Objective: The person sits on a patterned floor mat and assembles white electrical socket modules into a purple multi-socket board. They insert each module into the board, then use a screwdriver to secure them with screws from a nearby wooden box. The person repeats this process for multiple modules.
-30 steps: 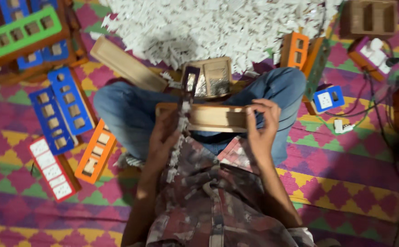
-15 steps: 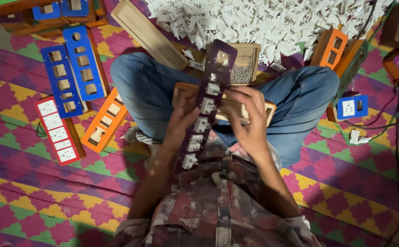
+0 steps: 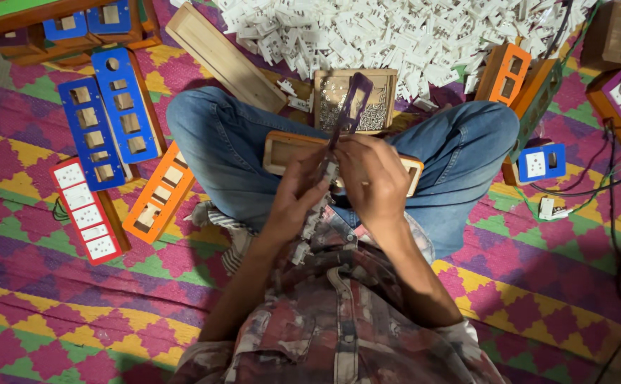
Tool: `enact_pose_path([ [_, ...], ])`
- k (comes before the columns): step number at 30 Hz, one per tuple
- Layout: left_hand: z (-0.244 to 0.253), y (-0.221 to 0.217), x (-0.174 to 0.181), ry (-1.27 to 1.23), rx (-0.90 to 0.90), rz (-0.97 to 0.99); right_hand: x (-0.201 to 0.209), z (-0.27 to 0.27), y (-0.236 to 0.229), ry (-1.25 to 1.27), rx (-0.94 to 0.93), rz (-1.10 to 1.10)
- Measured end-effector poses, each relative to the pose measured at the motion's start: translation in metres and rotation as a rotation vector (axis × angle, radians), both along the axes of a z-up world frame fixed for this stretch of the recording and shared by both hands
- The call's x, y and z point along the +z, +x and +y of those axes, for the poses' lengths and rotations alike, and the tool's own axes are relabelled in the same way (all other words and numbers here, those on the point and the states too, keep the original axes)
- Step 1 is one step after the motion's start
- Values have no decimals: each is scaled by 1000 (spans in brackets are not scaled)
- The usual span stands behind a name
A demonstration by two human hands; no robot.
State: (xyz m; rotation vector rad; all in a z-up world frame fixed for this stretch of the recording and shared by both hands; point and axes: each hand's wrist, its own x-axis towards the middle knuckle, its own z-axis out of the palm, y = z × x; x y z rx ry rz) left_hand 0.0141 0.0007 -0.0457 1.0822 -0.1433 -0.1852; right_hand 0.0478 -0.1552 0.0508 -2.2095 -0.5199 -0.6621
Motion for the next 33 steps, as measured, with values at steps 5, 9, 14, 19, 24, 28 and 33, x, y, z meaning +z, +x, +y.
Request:
enact_pose_path([
  [5, -6, -6, 11, 9, 14, 59, -9, 3, -3, 46, -2, 19],
  [9, -6, -6, 13, 40, 2, 90, -13, 3, -5, 96, -15, 62],
  [14, -7, -6, 10, 72, 33, 32, -15, 6, -7, 153, -39, 113],
  [19, 9, -4, 9, -39, 112, 220, -28, -19, 10, 267, -20, 168],
  [24, 45, 10, 10, 74, 255, 39, -65, -66, 68, 351, -142, 399],
  [28, 56, 7, 12, -25, 290, 113, -111, -70, 113, 2, 90, 459],
  [33, 56, 6, 16, -37, 296, 97, -169, -38, 159, -600, 219, 498],
])
